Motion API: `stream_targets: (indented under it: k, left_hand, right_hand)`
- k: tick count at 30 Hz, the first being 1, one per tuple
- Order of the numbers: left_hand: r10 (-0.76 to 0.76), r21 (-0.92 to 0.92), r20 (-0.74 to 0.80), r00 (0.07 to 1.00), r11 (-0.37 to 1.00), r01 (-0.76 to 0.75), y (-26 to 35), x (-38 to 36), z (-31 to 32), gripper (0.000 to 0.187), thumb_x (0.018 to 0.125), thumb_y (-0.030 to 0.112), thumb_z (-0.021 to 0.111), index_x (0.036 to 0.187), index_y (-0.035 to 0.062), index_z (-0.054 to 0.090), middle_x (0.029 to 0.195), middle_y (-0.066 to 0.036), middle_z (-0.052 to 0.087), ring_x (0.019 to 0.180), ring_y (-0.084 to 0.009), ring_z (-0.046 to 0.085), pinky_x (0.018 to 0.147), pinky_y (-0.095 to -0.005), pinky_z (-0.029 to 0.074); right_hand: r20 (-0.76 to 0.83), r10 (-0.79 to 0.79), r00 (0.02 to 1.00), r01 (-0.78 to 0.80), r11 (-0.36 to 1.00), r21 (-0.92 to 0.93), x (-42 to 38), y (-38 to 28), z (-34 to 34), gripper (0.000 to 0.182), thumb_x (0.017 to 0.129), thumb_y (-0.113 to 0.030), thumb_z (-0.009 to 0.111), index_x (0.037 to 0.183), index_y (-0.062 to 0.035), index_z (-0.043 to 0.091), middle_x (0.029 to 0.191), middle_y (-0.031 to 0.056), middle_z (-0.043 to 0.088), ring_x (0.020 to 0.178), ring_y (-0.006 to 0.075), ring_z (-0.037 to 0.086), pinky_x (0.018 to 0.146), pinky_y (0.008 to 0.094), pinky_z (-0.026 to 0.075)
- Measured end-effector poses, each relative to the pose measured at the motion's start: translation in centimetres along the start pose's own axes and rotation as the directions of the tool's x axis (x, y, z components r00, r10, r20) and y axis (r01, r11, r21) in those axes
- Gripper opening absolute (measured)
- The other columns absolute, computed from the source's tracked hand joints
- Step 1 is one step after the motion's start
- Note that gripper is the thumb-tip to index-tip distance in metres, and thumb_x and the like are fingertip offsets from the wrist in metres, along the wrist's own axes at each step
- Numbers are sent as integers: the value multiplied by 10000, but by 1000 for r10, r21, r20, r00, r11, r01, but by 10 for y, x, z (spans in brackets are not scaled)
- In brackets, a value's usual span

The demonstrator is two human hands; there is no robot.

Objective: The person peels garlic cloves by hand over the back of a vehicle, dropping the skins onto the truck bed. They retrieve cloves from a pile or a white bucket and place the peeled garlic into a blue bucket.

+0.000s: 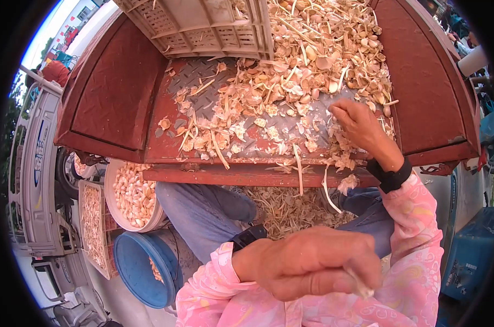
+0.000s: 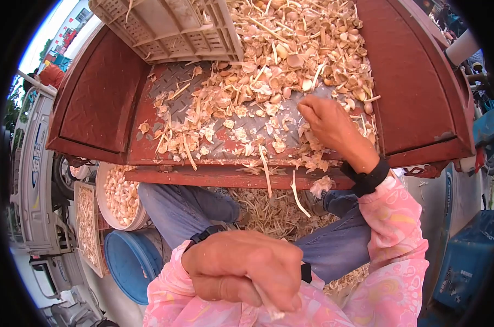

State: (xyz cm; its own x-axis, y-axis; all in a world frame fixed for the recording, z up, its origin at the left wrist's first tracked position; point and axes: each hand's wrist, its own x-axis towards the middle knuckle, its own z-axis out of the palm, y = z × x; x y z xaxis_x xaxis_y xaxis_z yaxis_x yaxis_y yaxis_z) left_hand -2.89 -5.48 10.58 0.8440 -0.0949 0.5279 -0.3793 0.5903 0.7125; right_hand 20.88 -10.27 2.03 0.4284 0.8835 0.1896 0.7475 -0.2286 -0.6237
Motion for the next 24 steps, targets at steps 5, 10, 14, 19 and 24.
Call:
stream_targets:
  k: [5, 10, 14, 19, 24]
  left_hand:
    - [288, -107, 255, 923, 957, -269, -4, 18, 28, 244, 938, 164, 456, 919, -54, 561, 826, -161, 560, 732, -290, 551, 629, -360, 442]
    - [375, -415, 43, 926, 850, -325, -20, 18, 54, 215, 935, 126, 468, 924, -66, 565, 807, -178, 568, 720, -338, 566, 609, -372, 441]
    - [380, -505, 84, 921, 814, -289, -29, 22, 54, 222, 936, 137, 473, 914, -64, 563, 810, -169, 570, 726, -335, 565, 619, -369, 442]
    - [356, -512, 65, 932, 814, -275, -31, 20, 58, 229, 940, 149, 468, 915, -55, 570, 812, -160, 574, 725, -322, 570, 621, -361, 444]
    - [212, -466, 115, 970, 874, -135, -18, 21, 40, 254, 954, 168, 441, 915, -40, 581, 810, -144, 587, 717, -296, 583, 611, -340, 448]
  right_hand:
    - [6, 115, 993, -114, 991, -66, -3, 16, -26, 165, 876, -157, 517, 843, 4, 534, 663, 117, 538, 629, 231, 544, 596, 352, 417]
    - [130, 89, 987, -43, 946, -321, -19, -5, -30, 186, 817, -180, 578, 801, -5, 519, 693, 158, 570, 689, 329, 566, 614, 402, 422]
    - [247, 124, 961, -15, 916, -402, -18, -2, -25, 178, 793, -194, 576, 792, -22, 531, 687, 184, 580, 711, 363, 584, 634, 444, 431]
    - [198, 44, 979, 37, 920, -389, -16, 4, -14, 154, 807, -161, 538, 758, -18, 514, 634, 157, 559, 663, 335, 576, 596, 418, 426]
    - [345, 282, 895, -442, 665, 603, -4, 15, -27, 188, 831, -192, 532, 714, -55, 480, 614, -19, 451, 462, 40, 364, 411, 194, 286]
